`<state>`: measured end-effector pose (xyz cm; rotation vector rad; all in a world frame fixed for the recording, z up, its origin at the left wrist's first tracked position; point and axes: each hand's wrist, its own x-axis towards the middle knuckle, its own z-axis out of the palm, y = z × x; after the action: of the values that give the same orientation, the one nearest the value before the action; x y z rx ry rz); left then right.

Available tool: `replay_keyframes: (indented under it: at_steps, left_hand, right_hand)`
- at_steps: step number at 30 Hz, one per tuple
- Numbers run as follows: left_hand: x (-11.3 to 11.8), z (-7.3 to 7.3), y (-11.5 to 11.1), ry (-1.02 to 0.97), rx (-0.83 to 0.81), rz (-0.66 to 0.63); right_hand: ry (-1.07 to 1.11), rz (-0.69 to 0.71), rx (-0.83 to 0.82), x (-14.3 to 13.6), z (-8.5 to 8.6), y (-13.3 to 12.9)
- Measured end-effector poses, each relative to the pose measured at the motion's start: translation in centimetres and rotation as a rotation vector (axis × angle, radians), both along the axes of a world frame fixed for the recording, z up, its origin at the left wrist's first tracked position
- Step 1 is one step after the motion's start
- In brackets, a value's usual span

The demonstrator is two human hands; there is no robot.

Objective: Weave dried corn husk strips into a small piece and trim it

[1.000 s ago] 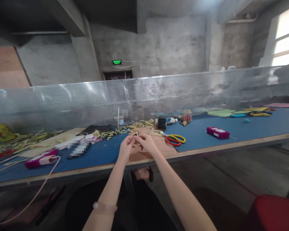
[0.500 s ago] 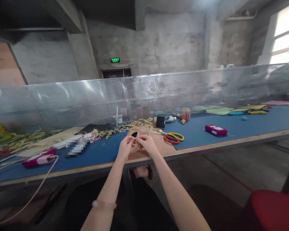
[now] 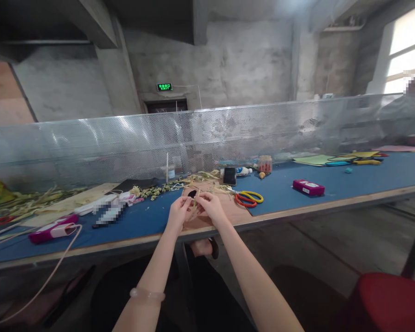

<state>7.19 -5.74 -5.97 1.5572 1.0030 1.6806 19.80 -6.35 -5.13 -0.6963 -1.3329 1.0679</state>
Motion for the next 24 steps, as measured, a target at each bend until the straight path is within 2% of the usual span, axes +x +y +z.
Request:
replay_keyframes:
  at_steps: [7, 14, 24]
  left_hand:
    - [0.2, -0.1, 0.0, -0.005, -0.032, -0.041]
    - [0.3, 0.1, -0.3, 0.041, -0.063, -0.174]
    - [0.2, 0.0, 0.0, 0.085, -0.034, -0.175]
  right_hand:
    - [0.073, 0.058, -0.127, 0.3, 0.0, 0.2]
    - [0.124, 0.041, -0.152, 0.4, -0.1, 0.1]
    - [0.048, -0.047, -0.005, 0.6, -0.8, 1.3]
